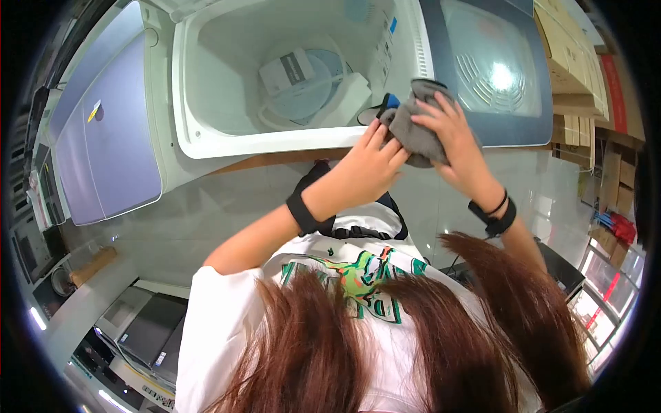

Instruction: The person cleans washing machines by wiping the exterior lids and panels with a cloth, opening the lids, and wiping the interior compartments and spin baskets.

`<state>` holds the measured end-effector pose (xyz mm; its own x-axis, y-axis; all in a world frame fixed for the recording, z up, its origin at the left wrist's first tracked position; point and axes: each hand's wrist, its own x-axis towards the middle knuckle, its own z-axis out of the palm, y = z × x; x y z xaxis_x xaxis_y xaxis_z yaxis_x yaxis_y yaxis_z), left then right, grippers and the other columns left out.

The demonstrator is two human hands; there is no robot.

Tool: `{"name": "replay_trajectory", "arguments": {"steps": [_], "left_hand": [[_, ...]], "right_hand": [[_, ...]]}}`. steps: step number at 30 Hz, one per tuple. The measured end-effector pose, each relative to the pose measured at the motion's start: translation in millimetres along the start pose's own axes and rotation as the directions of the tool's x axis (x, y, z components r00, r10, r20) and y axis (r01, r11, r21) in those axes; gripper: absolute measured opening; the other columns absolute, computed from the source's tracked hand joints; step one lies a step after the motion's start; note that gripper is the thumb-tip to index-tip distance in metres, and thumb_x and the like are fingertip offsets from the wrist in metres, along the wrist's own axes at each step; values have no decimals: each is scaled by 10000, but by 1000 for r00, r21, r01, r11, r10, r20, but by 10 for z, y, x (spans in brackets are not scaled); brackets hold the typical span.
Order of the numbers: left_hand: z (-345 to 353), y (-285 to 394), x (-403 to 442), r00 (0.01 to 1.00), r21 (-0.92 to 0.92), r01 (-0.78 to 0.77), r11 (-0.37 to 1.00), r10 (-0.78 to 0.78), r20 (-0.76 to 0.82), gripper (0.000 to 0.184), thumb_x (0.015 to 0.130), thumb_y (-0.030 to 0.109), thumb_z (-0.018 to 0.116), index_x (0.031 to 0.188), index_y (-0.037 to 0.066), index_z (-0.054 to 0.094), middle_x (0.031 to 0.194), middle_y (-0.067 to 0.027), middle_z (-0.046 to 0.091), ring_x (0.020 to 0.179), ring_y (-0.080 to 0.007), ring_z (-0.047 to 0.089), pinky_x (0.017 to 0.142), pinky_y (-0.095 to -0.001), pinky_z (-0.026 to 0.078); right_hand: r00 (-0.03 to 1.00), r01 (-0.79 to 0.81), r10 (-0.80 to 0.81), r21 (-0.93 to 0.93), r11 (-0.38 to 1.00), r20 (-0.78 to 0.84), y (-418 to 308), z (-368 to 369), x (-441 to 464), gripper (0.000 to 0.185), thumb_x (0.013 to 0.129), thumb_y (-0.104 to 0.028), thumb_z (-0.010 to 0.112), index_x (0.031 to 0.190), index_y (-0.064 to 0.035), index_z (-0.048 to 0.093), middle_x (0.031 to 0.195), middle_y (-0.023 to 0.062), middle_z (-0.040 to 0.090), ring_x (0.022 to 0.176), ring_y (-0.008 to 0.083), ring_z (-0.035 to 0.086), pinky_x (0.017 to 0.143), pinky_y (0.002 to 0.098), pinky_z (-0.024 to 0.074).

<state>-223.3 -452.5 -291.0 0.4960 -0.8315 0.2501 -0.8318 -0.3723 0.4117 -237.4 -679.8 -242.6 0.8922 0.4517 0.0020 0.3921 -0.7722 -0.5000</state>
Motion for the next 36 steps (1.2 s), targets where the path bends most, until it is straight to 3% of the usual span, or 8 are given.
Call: {"name": "replay_trajectory", "arguments": {"steps": [9, 14, 18, 22, 24, 27, 33, 36], "left_hand": [[-233, -398, -804, 987, 43, 93, 995, -86, -132, 276, 780, 94, 640, 1055, 112, 645, 1171, -30, 606, 1238, -326, 500, 1094, -460, 389], [-563, -723, -1433, 929, 62, 236, 970, -207, -306, 165, 734, 97, 668, 897, 96, 691, 1019, -23, 672, 1119, -288, 597, 1007, -433, 486], [-837, -959, -2038, 862, 109, 355, 929, -280, -422, 100, 712, 59, 670, 808, 79, 692, 960, -37, 691, 1051, -289, 643, 971, -418, 521], [-897, -1207, -2678, 750, 185, 540, 821, -370, -549, 109, 714, 7, 669, 817, 39, 688, 951, -99, 706, 1036, -304, 656, 919, -430, 533], [-921, -1240, -2889, 664, 71, 637, 767, -500, -557, 139, 736, -3, 664, 873, 17, 677, 979, -136, 694, 1024, -341, 645, 876, -437, 528], [-909, -1193, -2966, 573, -34, 716, 698, -614, -543, 204, 772, -9, 650, 976, -17, 649, 1026, -187, 667, 997, -392, 622, 828, -451, 511], [-821, -1095, -2867, 541, -163, 668, 726, -624, -564, 272, 858, 13, 581, 1117, -71, 581, 1071, -274, 607, 993, -463, 568, 851, -478, 467], [-774, -1057, -2746, 481, -286, 657, 697, -680, -553, 292, 891, 24, 562, 1162, -84, 551, 1070, -293, 598, 978, -481, 562, 862, -485, 459]], "right_hand": [[993, 44, -45, -17, 999, -108, -547, 602, 283, 740, 637, 32, 669, 1333, -157, 507, 1324, 110, 547, 1234, 307, 499, 1079, 476, 314], [977, 136, -115, 114, 984, -179, -1036, 1002, 884, 670, 605, 38, 674, 1240, -155, 590, 1172, 89, 603, 1100, 291, 556, 976, 444, 388], [926, 298, -270, 75, 951, -263, -1491, 1490, 1378, 561, 697, 2, 634, 1228, -174, 604, 1145, 75, 609, 1077, 256, 572, 955, 438, 393], [861, 397, -354, 48, 916, -365, -1968, 2007, 1849, 526, 738, -8, 606, 1235, -178, 604, 1191, 113, 606, 1081, 274, 583, 977, 440, 399], [831, 417, -368, 30, 908, -417, -2207, 2194, 2068, 420, 837, -71, 568, 1241, -181, 592, 1195, 108, 605, 1093, 261, 585, 1001, 447, 386], [816, 424, -386, -9, 906, -431, -2435, 2371, 2288, 456, 820, -94, 616, 1266, -174, 567, 1259, 136, 588, 1137, 292, 577, 1029, 461, 379], [850, 495, -428, 187, 848, -307, -2339, 2249, 2333, 593, 742, -99, 720, 1295, -154, 514, 1360, 172, 524, 1195, 345, 543, 1075, 485, 364], [904, 423, -384, 261, 868, -188, -2349, 2068, 2328, 623, 750, -38, 690, 1324, -135, 468, 1408, 190, 476, 1231, 369, 505, 1086, 486, 361]]}}
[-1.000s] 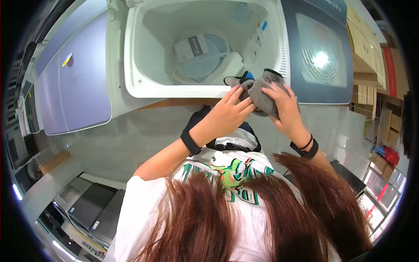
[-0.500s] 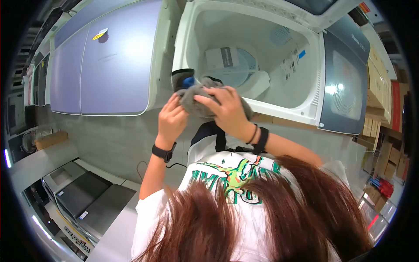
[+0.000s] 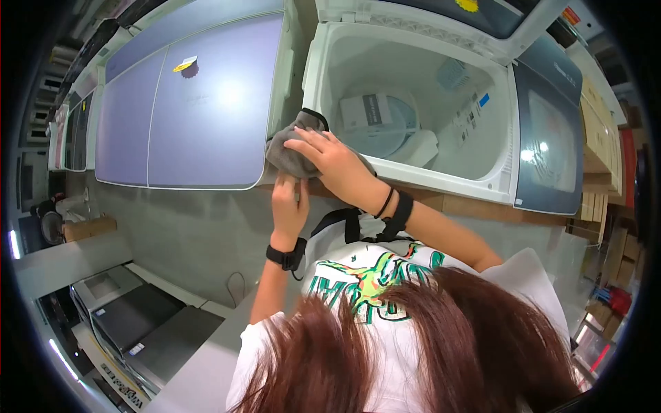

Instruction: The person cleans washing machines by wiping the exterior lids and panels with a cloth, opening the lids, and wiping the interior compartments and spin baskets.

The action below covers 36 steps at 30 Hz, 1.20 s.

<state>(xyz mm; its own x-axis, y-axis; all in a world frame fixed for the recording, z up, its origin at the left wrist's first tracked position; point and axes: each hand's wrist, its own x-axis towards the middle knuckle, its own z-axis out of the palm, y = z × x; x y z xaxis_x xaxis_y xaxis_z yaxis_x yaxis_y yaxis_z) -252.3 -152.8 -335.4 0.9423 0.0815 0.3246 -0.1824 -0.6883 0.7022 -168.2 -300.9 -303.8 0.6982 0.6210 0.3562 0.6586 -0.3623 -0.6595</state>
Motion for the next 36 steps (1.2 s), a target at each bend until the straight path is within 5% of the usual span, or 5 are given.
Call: {"name": "replay_trajectory", "arguments": {"steps": [9, 16, 18, 26, 36], "left_hand": [[239, 72, 1071, 961, 176, -276, 945, 270, 58, 289, 897, 0, 544, 1147, -121, 463, 1046, -332, 553, 903, -509, 541, 799, -516, 453], [622, -136, 2093, 968, 388, -53, 920, -48, 247, 179, 800, -3, 602, 957, -78, 561, 963, -301, 632, 949, -440, 627, 830, -479, 520], [639, -128, 2381, 948, 370, 44, 928, -155, 277, 217, 818, 16, 607, 1001, -94, 573, 1013, -310, 642, 990, -424, 636, 844, -461, 528], [659, -194, 2582, 956, 293, 121, 948, -191, 221, 235, 869, 90, 592, 1022, -87, 570, 1019, -309, 645, 999, -444, 622, 842, -481, 513], [484, -142, 1572, 997, 207, 23, 978, -37, 67, 111, 877, -17, 524, 969, -78, 515, 942, -316, 601, 889, -504, 575, 769, -547, 469]], "right_hand": [[999, -18, 18, 4, 1000, 27, 661, -313, 741, 637, 764, 72, 540, 1343, -122, 357, 1291, 254, 496, 1131, 482, 510, 951, 518, 443], [976, -190, 203, -141, 972, 83, 1373, -449, 1520, 489, 869, -216, 572, 1324, -108, 430, 1196, 247, 611, 1128, 453, 548, 943, 506, 447], [982, -155, 174, -204, 967, 78, 1636, -441, 1746, 499, 878, -180, 568, 1333, -141, 366, 995, 298, 642, 986, 501, 581, 905, 518, 450], [951, -292, 308, -256, 921, 21, 1695, -453, 1951, 483, 844, -155, 569, 1304, -123, 423, 994, 300, 647, 947, 477, 612, 854, 521, 470], [981, -148, 169, -202, 968, 92, 1002, -322, 1248, 560, 818, -162, 609, 1342, -81, 427, 1458, 247, 413, 1248, 511, 460, 1027, 549, 406]]}}
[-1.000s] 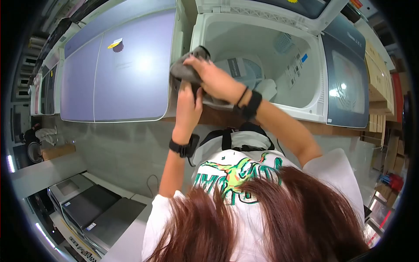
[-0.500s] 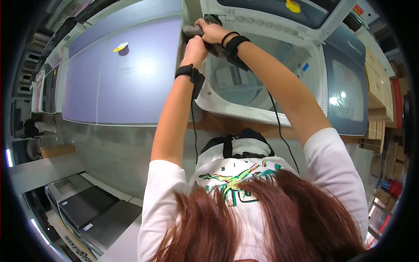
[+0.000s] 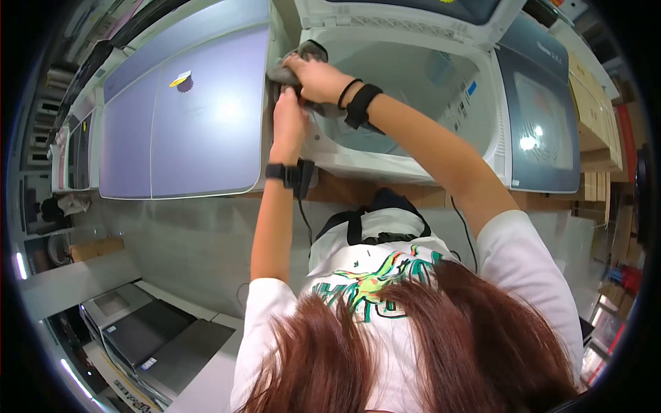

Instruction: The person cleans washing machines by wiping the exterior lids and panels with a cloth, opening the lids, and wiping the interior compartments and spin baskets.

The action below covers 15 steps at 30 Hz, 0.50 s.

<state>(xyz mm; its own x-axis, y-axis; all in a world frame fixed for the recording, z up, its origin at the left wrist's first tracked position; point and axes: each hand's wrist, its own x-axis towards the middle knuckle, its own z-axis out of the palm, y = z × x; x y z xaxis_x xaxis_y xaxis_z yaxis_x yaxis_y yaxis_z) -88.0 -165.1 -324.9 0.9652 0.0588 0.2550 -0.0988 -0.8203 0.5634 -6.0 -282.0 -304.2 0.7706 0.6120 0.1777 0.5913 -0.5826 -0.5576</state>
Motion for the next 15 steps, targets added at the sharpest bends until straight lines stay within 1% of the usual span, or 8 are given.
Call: {"name": "replay_trajectory", "arguments": {"steps": [2, 3, 5, 6, 8, 11, 14, 15], "left_hand": [[6, 24, -307, 1000, 8, 9, 1000, -9, -12, 179, 820, -59, 523, 998, -77, 513, 972, -325, 570, 927, -499, 556, 797, -534, 462], [-40, 113, -491, 999, 43, -25, 999, 27, -45, 191, 810, -58, 527, 1000, -80, 518, 965, -316, 573, 923, -497, 554, 799, -536, 459], [-121, 221, -850, 992, 40, -69, 997, 73, -101, 208, 796, -52, 534, 1002, -83, 532, 956, -297, 578, 907, -489, 554, 785, -533, 454], [-140, 243, -1017, 990, -1, -84, 996, 83, -116, 213, 792, -46, 538, 1002, -83, 539, 954, -287, 580, 895, -482, 556, 770, -527, 454], [-177, 355, -1354, 990, -161, 7, 987, -30, -139, 164, 798, -17, 569, 952, -73, 562, 920, -267, 585, 875, -471, 559, 755, -509, 455], [-185, 431, -1757, 981, -269, 165, 949, -186, -56, 175, 788, 13, 618, 937, -71, 581, 873, -247, 584, 863, -459, 561, 753, -504, 454], [-148, 442, -1908, 996, -263, 46, 964, -66, -65, 200, 800, 39, 656, 960, -69, 603, 902, -234, 611, 886, -452, 571, 777, -502, 461], [-118, 441, -1929, 997, -181, -10, 983, -4, -81, 217, 807, 50, 666, 980, -68, 607, 939, -235, 618, 920, -450, 577, 800, -498, 466]], "right_hand": [[1000, 26, -25, -144, 989, 3, -206, 78, -244, 609, 817, -127, 610, 1381, -54, 392, 1464, 298, 369, 1204, 551, 474, 1028, 514, 425], [998, 40, -33, -138, 990, 49, -319, 77, -391, 624, 817, -130, 614, 1388, -45, 378, 1463, 342, 336, 1200, 579, 464, 1025, 527, 425], [993, 86, -76, -102, 991, 92, -538, 86, -672, 664, 795, -107, 627, 1396, -26, 356, 1437, 381, 336, 1183, 562, 489, 1008, 549, 431], [988, 97, -78, -139, 986, 135, -681, 56, -815, 666, 778, -77, 630, 1385, -23, 360, 1411, 379, 368, 1161, 545, 510, 985, 560, 439], [987, 127, -107, -170, 977, 121, -824, 186, -1052, 626, 767, -62, 634, 1342, -32, 390, 1395, 369, 397, 1152, 515, 528, 986, 551, 415], [994, 106, -98, -221, 970, 49, -1037, 288, -1416, 580, 774, -84, 643, 1321, -86, 451, 1381, 333, 439, 1168, 474, 530, 1011, 537, 389], [986, 103, -128, -208, 973, -107, -1031, 386, -1695, 550, 780, -107, 650, 1306, -134, 493, 1365, 295, 474, 1186, 444, 524, 1024, 525, 380], [981, 106, -135, -196, 975, -138, -992, 323, -1801, 544, 781, -112, 650, 1303, -149, 501, 1357, 281, 487, 1193, 435, 522, 1027, 520, 379]]}}
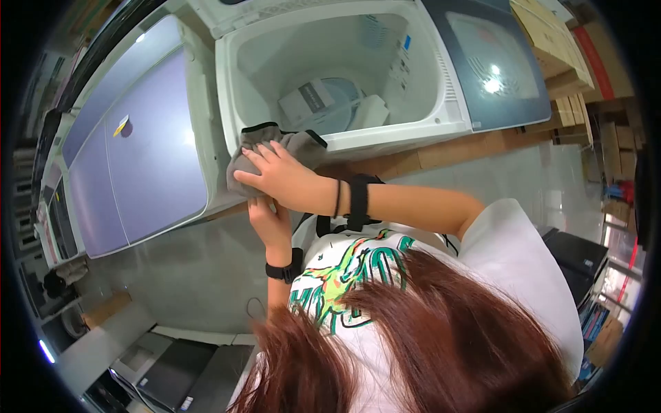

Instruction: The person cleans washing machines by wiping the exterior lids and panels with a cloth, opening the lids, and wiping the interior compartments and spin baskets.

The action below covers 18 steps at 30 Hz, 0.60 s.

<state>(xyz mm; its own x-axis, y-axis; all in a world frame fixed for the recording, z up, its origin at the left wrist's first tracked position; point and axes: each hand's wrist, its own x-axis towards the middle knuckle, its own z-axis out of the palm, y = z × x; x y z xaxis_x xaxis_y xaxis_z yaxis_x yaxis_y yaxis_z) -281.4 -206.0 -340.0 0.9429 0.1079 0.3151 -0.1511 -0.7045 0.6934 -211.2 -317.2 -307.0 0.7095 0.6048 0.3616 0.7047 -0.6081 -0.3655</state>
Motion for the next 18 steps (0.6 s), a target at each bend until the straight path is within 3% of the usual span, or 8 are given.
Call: {"name": "replay_trajectory", "arguments": {"steps": [2, 5, 6, 9, 10, 13, 15, 18], "left_hand": [[69, 3, -38, 992, 162, -128, 979, 129, 3, 250, 822, 73, 684, 1019, -65, 616, 1013, -235, 632, 988, -444, 589, 847, -491, 476], [225, 107, 61, 928, 229, -369, 901, 370, 38, 419, 815, 142, 722, 1159, -65, 602, 1126, -241, 629, 1081, -433, 581, 931, -485, 464], [304, 193, 123, 920, 153, -392, 907, 381, 95, 407, 810, 156, 733, 1135, -54, 608, 1162, -242, 613, 1146, -440, 551, 1002, -493, 431], [606, 440, 264, 834, 37, -522, 852, 500, 233, 389, 827, 190, 728, 1097, -55, 592, 1172, -237, 595, 1197, -434, 515, 1019, -492, 423], [724, 546, 310, 796, -25, -560, 828, 546, 263, 400, 829, 203, 722, 1102, -57, 585, 1178, -238, 590, 1201, -430, 510, 1030, -492, 414], [1064, 925, 404, 630, -199, -654, 730, 672, 390, 369, 855, 183, 657, 1117, -61, 567, 1205, -245, 575, 1208, -405, 504, 1075, -477, 381], [1389, 1087, 411, 542, -262, -738, 622, 778, 318, 331, 838, 129, 662, 1112, -40, 586, 1156, -229, 602, 1167, -399, 532, 1046, -473, 410], [1638, 1329, 385, 526, -328, -737, 591, 807, 269, 320, 822, 86, 649, 1117, -25, 592, 1161, -211, 610, 1155, -387, 547, 1044, -467, 417]], "right_hand": [[997, -20, 19, -15, 1000, -72, 117, -108, -208, 555, 777, -113, 654, 1310, -148, 500, 1314, 229, 533, 1192, 392, 531, 1020, 494, 389], [988, -142, 148, 123, 982, -42, 307, -503, -534, 584, 748, -83, 659, 1308, -118, 497, 1260, 193, 565, 1155, 360, 549, 989, 474, 408], [980, -130, 141, 82, 988, -141, 411, -537, -649, 630, 708, -44, 662, 1312, -89, 492, 1218, 160, 588, 1108, 337, 564, 960, 461, 419], [962, -192, 217, 156, 969, -168, 696, -858, -1059, 666, 669, 15, 638, 1315, -77, 501, 1081, 155, 611, 1037, 347, 571, 924, 459, 431], [951, -267, 284, 135, 954, -123, 766, -974, -1207, 672, 658, 17, 650, 1308, -77, 511, 1061, 168, 611, 1028, 361, 571, 938, 465, 429], [901, -364, 367, 58, 930, -230, 922, -1324, -1662, 709, 616, 66, 628, 1296, -115, 539, 1080, 172, 607, 1078, 373, 558, 1002, 463, 417], [872, -410, 401, 29, 911, -281, 993, -1501, -1932, 702, 625, 92, 606, 1294, -113, 543, 1144, 156, 605, 1148, 368, 538, 1070, 477, 382], [807, -477, 460, 49, 877, -371, 1044, -1528, -2182, 712, 621, 125, 563, 1290, -118, 547, 1198, 136, 597, 1209, 366, 512, 1102, 485, 354]]}}
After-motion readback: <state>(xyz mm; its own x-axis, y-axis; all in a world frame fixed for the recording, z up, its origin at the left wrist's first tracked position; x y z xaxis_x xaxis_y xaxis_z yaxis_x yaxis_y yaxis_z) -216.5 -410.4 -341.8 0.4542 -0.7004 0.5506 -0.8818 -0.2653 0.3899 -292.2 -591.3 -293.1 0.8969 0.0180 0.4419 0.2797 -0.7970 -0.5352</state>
